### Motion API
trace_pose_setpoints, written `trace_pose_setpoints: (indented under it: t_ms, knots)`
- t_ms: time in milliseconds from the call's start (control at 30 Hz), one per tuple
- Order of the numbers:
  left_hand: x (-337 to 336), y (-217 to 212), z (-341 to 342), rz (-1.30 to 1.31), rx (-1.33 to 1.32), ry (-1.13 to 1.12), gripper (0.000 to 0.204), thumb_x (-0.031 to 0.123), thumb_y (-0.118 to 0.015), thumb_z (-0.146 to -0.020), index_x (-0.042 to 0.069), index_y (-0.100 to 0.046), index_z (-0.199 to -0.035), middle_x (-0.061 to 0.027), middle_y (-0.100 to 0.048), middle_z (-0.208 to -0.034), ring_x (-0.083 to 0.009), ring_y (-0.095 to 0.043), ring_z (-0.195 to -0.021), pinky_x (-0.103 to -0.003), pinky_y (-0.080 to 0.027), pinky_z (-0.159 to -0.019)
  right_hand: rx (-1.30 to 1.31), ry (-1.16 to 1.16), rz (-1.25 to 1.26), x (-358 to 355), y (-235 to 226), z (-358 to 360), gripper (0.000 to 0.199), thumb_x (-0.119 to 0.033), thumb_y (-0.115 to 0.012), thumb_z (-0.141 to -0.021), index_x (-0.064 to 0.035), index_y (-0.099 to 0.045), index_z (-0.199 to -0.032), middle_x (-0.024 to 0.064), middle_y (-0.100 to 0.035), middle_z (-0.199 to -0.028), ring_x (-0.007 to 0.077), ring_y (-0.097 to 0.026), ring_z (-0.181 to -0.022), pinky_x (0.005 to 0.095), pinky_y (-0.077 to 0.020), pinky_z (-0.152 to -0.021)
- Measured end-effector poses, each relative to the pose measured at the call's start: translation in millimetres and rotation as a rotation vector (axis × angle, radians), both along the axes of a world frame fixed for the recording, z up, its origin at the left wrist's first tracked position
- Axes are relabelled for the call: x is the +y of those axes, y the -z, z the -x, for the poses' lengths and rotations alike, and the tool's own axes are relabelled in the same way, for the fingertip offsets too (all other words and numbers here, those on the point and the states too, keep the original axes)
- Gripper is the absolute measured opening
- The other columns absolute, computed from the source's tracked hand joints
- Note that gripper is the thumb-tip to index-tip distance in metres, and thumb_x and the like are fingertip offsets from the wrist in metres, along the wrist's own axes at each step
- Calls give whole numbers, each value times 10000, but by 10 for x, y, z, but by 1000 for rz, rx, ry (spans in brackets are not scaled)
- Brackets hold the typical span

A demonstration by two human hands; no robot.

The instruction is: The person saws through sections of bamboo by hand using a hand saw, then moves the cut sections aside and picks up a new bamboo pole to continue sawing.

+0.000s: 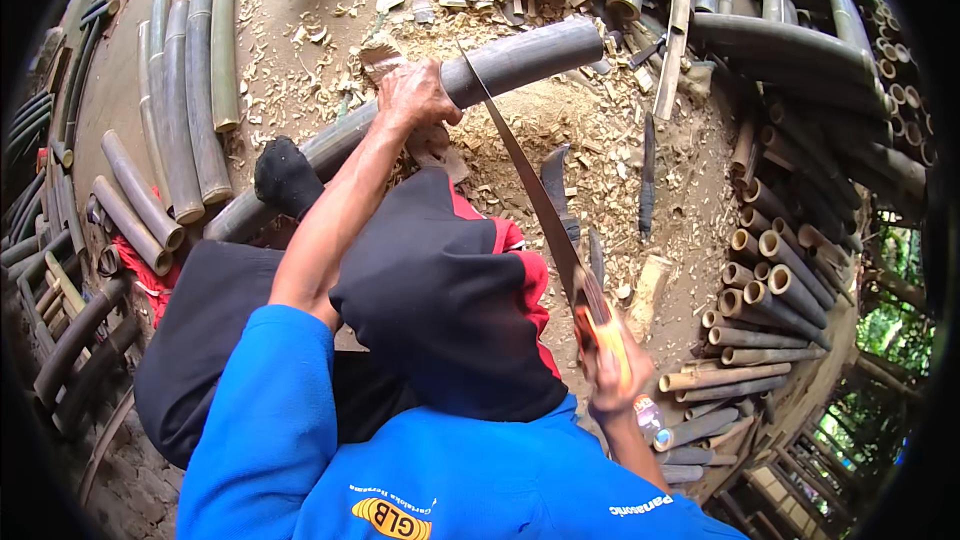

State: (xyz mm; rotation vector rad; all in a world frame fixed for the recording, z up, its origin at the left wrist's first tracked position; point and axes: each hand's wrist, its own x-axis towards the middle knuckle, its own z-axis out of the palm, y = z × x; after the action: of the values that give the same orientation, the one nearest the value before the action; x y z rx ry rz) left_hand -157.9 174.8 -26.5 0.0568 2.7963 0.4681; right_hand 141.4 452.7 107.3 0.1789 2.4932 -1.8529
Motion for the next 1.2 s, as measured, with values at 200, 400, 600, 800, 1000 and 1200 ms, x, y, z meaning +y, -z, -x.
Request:
trace_pose_setpoints:
  t_ms: [200, 400, 600, 800, 1000, 1200]
  knots:
    - [140, 128, 4, -26, 15, -14, 590, 346, -851, -547, 14, -707, -1014, -220, -763, -960, -352, -763, -937, -438, -607, -835, 214, -121, -206, -773, 593, 1881, 224, -183, -566, -992, 14, -669, -1014, 260, -671, -849, 423, -677, -756, 464, -538, -688]
    - [10, 59, -73, -15, -48, -5, 583, 333, -848, -555, 10, -724, -1024, -197, -768, -898, -360, -767, -875, -448, -616, -791, 29, -135, -120, -6, 55, 107, 440, -72, -505, -997, 119, -588, -1384, 267, -680, -1330, 318, -717, -1185, 376, -567, -969]
    - [32, 248, -45, 10, 144, 5, 635, 388, -876, -564, 36, -722, -1070, -189, -766, -969, -357, -756, -950, -451, -604, -867, 221, -137, -204, -503, 639, 1384, 286, -135, -562, -989, 82, -673, -1138, 288, -700, -1067, 419, -707, -984, 437, -561, -848]
    - [62, 39, 40, -7, -89, -21, 702, 394, -844, -560, 20, -708, -1138, -236, -749, -1041, -390, -731, -1035, -465, -574, -902, 260, -192, -214, -298, 468, 840, 397, -101, -547, -1023, 136, -614, -1335, 254, -704, -1293, 279, -707, -1176, 340, -531, -1020]
    - [118, 42, -13, 15, -45, 6, 693, 375, -837, -566, 32, -689, -1150, -239, -744, -1064, -395, -723, -1061, -462, -567, -935, 284, -150, -226, -130, 628, 675, 415, -114, -536, -989, 118, -632, -1320, 293, -698, -1277, 355, -730, -1142, 395, -573, -979]
    - [111, 85, 44, 10, -108, -7, 719, 424, -858, -568, 41, -712, -1159, -224, -757, -1051, -368, -741, -1026, -465, -579, -931, 241, -169, -272, -620, 662, 1578, 278, -203, -570, -994, 7, -709, -1111, 251, -719, -1018, 435, -709, -875, 473, -566, -754]
